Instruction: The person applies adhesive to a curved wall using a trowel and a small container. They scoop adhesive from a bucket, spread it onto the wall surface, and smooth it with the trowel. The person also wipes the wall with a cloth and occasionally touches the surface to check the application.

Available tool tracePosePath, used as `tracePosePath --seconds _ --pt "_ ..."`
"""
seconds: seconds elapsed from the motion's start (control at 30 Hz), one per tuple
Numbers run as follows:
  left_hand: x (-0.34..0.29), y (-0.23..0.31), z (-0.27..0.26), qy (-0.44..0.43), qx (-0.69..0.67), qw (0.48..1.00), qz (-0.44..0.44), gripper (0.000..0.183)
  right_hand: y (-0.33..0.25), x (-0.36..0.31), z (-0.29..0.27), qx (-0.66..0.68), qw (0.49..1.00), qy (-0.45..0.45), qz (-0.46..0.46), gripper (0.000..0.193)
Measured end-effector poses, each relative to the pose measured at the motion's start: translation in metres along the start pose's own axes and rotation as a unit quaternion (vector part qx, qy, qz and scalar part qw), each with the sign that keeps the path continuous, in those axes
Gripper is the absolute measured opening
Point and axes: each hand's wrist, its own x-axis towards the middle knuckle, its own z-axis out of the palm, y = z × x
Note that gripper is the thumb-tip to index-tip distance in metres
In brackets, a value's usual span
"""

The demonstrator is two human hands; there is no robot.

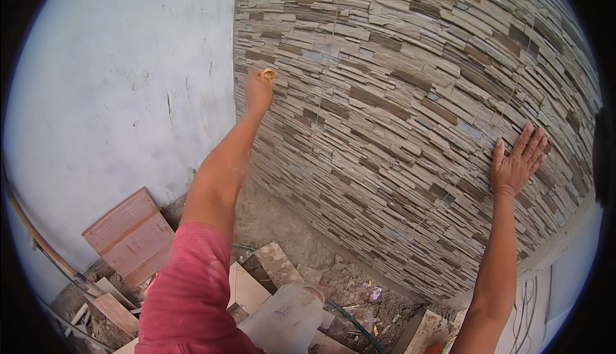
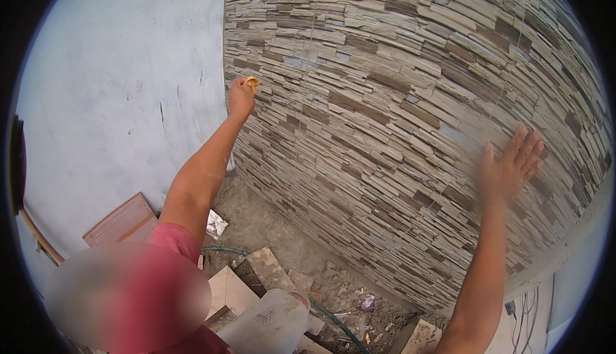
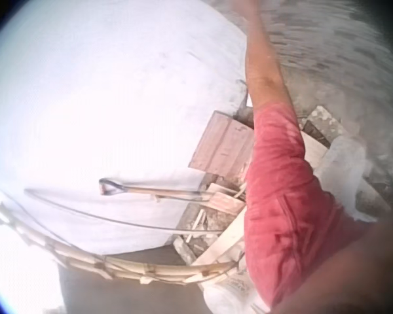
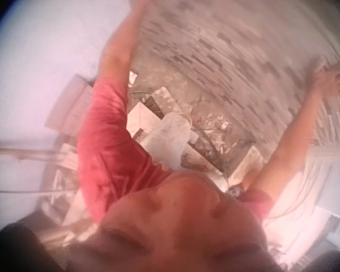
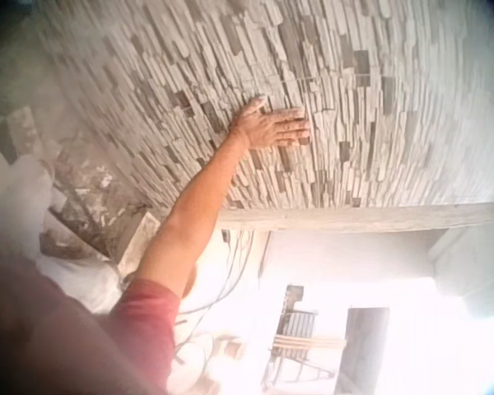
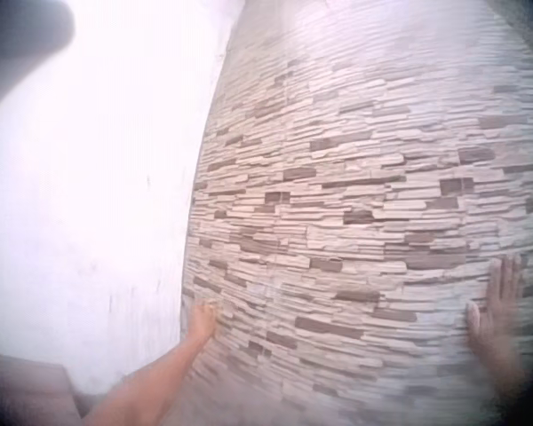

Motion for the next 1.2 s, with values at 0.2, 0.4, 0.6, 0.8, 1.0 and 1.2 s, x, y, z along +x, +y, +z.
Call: tracePosePath --seconds 0.2,0.4,0.6,0.8,1.0,1.2 --pt "-0.047 -0.007 0.049 0.0 0.098 0.994 -0.047 0.011 -0.013 -0.018 0.013 0.005 0.999 0.032 -0.032 0.069" --pt "-0.24 0.085 0.068 -0.184 -0.093 0.965 0.16 0.013 -0.002 -0.007 0.015 0.009 0.996 0.053 -0.072 0.07" --pt "-0.125 -0.008 0.05 -0.018 0.001 0.998 0.061 0.017 0.002 -0.008 0.019 -0.011 0.996 0.041 -0.073 0.071" --pt "-0.086 -0.071 0.053 -0.013 0.093 0.988 -0.119 0.015 -0.004 -0.013 0.02 -0.004 0.996 0.054 -0.066 0.07" --pt "-0.313 0.031 0.064 -0.244 -0.096 0.964 0.048 0.011 -0.012 -0.008 0.014 0.0 0.994 0.067 -0.084 0.069" --pt "-0.253 -0.03 0.062 -0.149 -0.079 0.981 -0.091 0.022 0.002 -0.007 0.015 -0.002 0.994 0.06 -0.09 0.073"
